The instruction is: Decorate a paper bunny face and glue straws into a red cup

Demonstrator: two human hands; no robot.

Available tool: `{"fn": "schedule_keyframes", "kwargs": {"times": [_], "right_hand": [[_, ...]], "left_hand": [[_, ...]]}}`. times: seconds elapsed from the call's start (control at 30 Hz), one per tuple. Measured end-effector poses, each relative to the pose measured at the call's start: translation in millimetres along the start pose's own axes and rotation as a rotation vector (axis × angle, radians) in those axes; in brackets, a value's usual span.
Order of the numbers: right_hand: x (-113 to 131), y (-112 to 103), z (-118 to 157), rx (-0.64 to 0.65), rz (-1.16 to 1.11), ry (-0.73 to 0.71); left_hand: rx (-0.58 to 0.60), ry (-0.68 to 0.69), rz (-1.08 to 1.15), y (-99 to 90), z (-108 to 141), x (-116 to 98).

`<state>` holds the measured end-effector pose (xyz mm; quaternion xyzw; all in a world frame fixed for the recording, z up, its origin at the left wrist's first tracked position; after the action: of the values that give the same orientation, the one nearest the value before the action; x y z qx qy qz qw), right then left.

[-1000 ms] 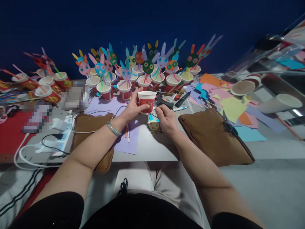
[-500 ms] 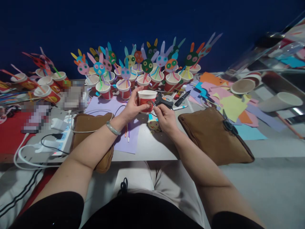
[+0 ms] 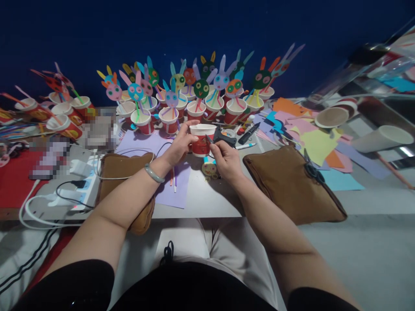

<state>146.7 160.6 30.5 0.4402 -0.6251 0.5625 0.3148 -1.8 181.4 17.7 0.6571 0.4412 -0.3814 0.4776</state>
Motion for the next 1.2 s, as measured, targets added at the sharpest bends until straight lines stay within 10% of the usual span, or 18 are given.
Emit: {"fn": "schedule_keyframes", "kwargs": {"times": [0.77, 1.2], "right_hand": [[0.7, -0.2, 0.8, -0.018, 0.078, -0.029], [0.7, -0.6, 1.2, -0.026, 0.101, -0.022]], "left_hand": [[0.09, 0.168, -0.187, -1.8, -2.1, -8.2], [0.059, 0.046, -0.058, -0.6, -0.4, -4.3]]}}
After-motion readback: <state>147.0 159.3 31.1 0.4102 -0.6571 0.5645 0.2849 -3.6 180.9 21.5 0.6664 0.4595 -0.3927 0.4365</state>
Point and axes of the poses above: each hand's wrist, its own z-axis away from the middle knuckle, its own y-axis out of the palm, x = y × z, the point moved 9 cm from there along -z, towards the middle knuckle, and after that the axes turned 13 degrees about y, right-handed, at the moved point
